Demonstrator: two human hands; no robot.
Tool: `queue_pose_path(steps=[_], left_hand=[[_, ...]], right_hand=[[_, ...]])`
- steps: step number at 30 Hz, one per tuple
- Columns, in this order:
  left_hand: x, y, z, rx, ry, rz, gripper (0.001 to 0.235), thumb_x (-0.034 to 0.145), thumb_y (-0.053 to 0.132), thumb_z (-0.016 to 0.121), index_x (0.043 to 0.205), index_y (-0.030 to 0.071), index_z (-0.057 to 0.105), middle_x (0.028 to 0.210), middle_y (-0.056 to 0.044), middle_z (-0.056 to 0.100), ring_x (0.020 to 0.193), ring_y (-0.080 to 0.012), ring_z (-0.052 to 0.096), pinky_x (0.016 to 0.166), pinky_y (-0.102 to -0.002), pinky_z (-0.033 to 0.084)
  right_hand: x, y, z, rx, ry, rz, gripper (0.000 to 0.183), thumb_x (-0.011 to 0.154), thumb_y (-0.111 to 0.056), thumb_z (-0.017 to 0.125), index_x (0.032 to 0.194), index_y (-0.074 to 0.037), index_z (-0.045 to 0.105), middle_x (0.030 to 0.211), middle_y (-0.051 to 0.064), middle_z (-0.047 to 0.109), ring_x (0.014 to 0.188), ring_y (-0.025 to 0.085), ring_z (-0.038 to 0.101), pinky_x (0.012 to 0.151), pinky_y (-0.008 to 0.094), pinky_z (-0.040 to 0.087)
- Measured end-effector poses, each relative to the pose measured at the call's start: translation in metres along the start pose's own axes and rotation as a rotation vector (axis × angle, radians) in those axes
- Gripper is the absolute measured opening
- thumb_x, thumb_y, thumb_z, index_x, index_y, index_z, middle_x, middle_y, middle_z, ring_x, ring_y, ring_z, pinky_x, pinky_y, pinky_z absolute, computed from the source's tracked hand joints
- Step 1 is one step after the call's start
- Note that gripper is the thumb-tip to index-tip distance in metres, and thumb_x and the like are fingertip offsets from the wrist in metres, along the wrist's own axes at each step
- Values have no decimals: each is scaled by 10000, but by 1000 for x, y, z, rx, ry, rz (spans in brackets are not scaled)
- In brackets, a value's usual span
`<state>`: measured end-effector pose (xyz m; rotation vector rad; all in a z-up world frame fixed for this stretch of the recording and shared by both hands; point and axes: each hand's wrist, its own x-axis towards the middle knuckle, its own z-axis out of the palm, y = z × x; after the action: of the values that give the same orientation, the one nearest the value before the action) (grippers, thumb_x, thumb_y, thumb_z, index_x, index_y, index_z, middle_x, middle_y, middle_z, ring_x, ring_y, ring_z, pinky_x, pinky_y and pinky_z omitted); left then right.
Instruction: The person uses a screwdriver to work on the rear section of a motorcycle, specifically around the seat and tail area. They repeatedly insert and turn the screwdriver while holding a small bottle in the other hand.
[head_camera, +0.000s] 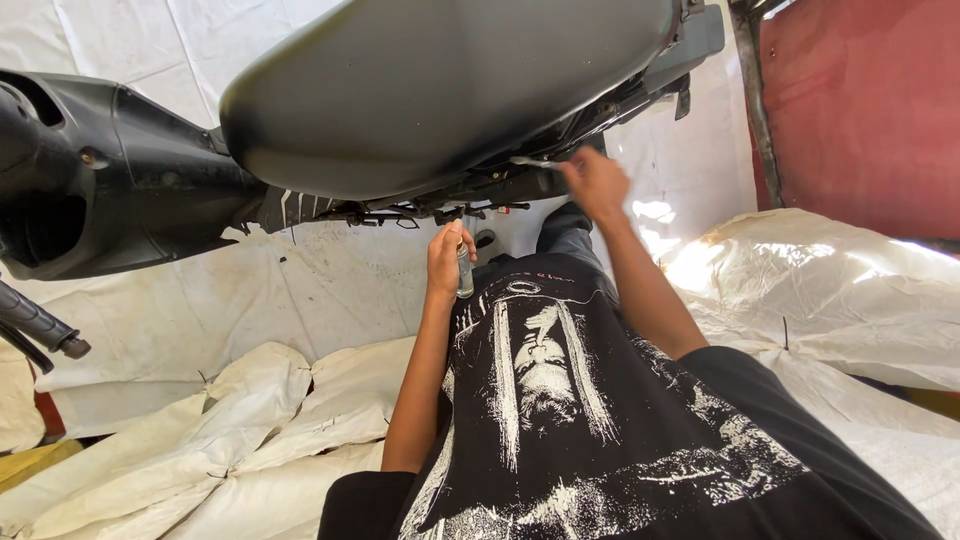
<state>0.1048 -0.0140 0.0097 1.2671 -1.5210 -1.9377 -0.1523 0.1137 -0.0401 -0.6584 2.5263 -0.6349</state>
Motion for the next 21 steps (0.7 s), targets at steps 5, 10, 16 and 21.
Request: queue_pose_path(steps=[5,10,16,21], left_hand=[[2,-4,1,16,-7,20,418,996,408,564,741,83,632,590,-102,598,502,-165,626,520,-240,507],[6,3,14,34,-18,24,426,994,423,566,739,88,631,592,-98,599,507,-163,627,536,-241,504],[7,5,33,10,22,18,416,993,411,562,742,85,625,595,-98,602,515,-162,627,544,-238,503],[7,-3,53,-32,84,-14,419,988,419,551,742,85,613,583,-97,594,503,-165,621,525,-236,492]], right_hand=[[17,56,0,4,139,56,236,980,-497,713,1033,-267,711,865,52,764,912,358,738,820,513,570],[28,37,16,-9,116,-85,229,978,-532,680,1011,-310,726,914,8,753,910,318,733,823,497,577],[39,63,-10,176,306,-152,164,1005,-435,724,1019,-271,730,908,24,718,874,292,721,785,470,574],[35,64,-10,163,127,-159,166,985,-425,721,980,-259,737,873,28,730,866,329,728,791,480,566]])
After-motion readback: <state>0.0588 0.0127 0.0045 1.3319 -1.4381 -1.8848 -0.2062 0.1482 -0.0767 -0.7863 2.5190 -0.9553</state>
